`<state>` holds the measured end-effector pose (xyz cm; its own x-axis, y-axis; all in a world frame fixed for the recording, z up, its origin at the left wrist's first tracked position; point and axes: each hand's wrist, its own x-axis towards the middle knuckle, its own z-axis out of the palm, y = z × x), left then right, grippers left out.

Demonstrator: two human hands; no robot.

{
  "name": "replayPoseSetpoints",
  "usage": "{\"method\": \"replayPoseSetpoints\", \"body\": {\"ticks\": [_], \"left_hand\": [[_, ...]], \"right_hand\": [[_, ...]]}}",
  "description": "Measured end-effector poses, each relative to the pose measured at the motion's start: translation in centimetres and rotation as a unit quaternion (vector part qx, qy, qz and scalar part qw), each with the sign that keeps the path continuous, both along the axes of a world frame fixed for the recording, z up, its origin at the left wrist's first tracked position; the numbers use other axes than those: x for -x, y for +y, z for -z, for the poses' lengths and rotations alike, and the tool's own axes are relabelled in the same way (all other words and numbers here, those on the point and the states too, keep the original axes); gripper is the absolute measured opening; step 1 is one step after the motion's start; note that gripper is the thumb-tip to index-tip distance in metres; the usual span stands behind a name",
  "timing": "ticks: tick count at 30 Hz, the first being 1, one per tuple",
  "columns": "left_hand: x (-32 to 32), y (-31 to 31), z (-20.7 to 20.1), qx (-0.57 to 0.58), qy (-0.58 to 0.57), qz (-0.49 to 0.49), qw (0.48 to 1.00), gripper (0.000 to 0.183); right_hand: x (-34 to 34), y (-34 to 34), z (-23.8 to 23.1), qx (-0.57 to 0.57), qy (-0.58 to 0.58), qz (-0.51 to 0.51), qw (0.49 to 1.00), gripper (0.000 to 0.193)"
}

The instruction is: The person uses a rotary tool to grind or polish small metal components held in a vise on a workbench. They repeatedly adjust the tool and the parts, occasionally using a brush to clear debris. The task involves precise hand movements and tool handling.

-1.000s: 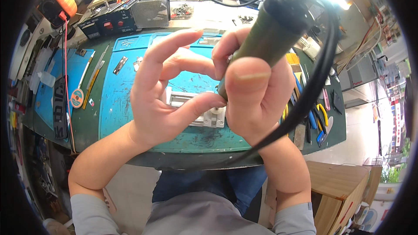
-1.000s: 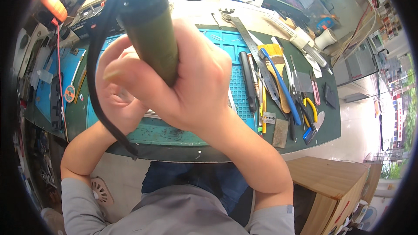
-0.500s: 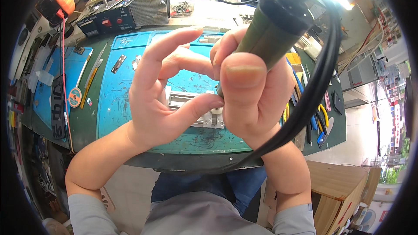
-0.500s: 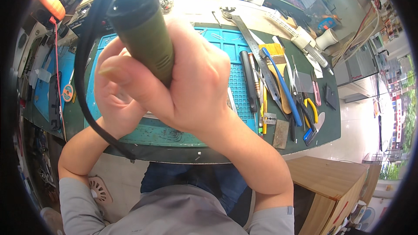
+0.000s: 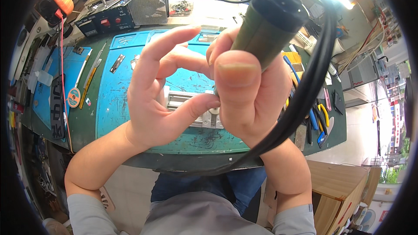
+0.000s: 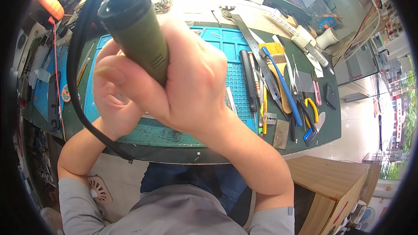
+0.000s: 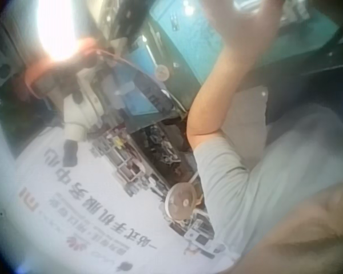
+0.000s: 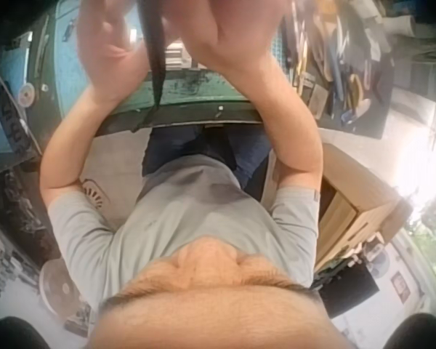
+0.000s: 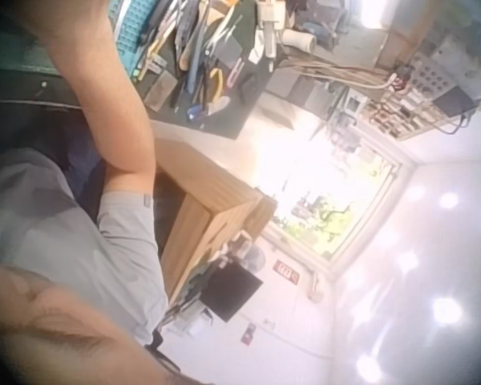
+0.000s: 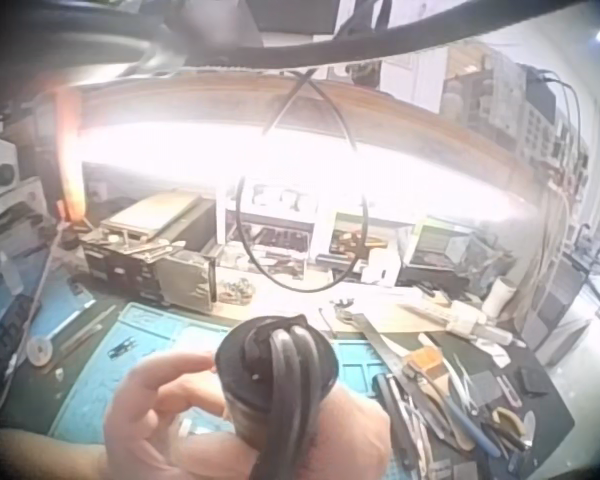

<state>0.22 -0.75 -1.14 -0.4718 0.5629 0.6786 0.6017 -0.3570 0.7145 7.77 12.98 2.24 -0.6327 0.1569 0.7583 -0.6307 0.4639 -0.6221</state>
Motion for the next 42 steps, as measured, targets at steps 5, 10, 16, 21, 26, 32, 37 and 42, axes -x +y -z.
{"method": "replayPoseSetpoints", "body": {"ticks": [5,10,16,21,26,32,37,42], "left_hand": [[0.0,0.0,0.0,-0.003,-0.005,0.001,1.0,0.083],[-0.1,-0.1,0.0,0.001,-0.018,-0.003,1.0,0.084],[0.1,-0.1,0.2,0.001,0.002,0.001,1.0,0.084],[1.0,0.7,0.8,-0.061,0.049,0.035,0.996,0.083],[1.1,0.8,1.2,-0.073,0.053,0.03,0.995,0.083],[0.3,0.0,0.4,-0.003,0.011,-0.006,1.0,0.084],[0.2,0.3,0.4,-0.027,0.004,0.007,1.0,0.084],[0.3,0.1,0.2,-0.006,0.029,0.006,1.0,0.079]], "right_hand": [[-0.2,-0.1,-0.2,0.005,-0.018,-0.004,1.0,0.029],[0.0,0.0,0.0,-0.002,0.0,-0.002,1.0,0.028],[-0.2,-0.1,-0.3,-0.003,-0.015,-0.001,1.0,0.025],[-0.4,-0.2,-0.6,-0.008,-0.022,0.011,1.0,0.025],[-0.4,-0.3,-0.6,-0.006,-0.025,0.01,1.0,0.024],[-0.1,-0.1,-0.2,-0.004,0.002,0.002,1.0,0.026],[0.0,-0.3,-0.2,0.005,0.006,0.01,1.0,0.027],[0.2,-0.4,0.1,0.024,0.025,-0.004,0.999,0.025]]}}
